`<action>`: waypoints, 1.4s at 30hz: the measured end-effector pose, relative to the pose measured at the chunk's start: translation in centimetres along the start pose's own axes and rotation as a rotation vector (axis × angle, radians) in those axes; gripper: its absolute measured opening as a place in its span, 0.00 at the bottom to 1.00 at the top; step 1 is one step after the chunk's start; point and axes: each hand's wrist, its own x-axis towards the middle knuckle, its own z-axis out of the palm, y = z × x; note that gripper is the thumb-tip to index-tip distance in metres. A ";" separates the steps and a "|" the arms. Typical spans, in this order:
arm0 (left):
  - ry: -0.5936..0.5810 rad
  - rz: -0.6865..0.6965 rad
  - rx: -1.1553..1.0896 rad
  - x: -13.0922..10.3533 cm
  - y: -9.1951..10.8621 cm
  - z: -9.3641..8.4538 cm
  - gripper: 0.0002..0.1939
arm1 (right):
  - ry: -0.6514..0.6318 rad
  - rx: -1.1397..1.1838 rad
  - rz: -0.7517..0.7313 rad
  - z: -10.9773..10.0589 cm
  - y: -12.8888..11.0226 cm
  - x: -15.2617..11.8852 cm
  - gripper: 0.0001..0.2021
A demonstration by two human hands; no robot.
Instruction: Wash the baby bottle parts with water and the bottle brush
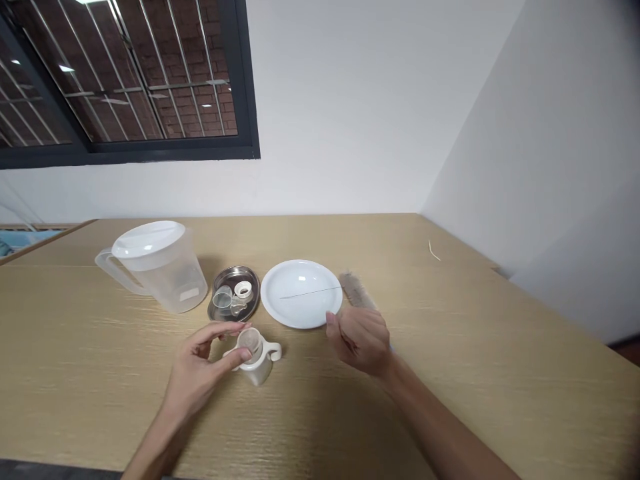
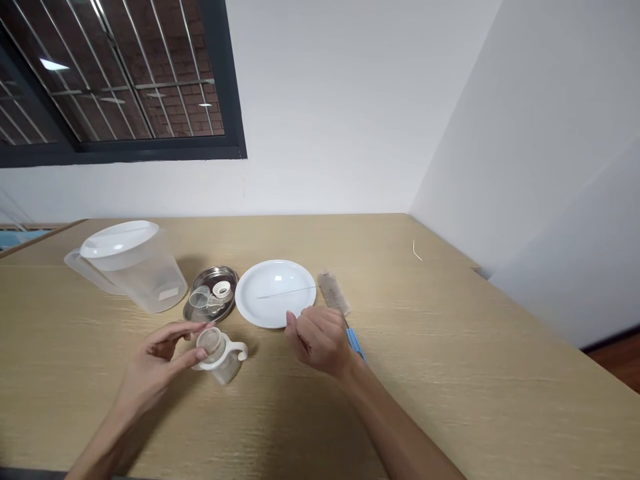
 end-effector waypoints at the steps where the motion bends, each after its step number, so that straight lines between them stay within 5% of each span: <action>1: -0.011 -0.003 0.004 -0.2 -0.2 0.1 0.16 | -0.002 0.003 0.001 0.0 0.0 0.0 0.21; 14: -0.175 0.359 0.299 1.0 1.3 -1.0 0.14 | -0.023 0.074 0.013 -0.1 -0.4 -0.1 0.22; 20: -0.404 0.232 0.305 1.9 3.1 -1.2 0.10 | -0.040 0.063 0.016 -0.1 -0.4 -0.3 0.21; 28: -0.559 0.080 0.250 2.4 3.2 -1.9 0.10 | -0.041 0.074 0.015 -0.1 -0.5 -0.2 0.21; 42: -0.345 0.030 0.024 -0.1 0.8 -0.2 0.13 | -0.069 0.098 0.019 0.1 -0.6 -0.4 0.22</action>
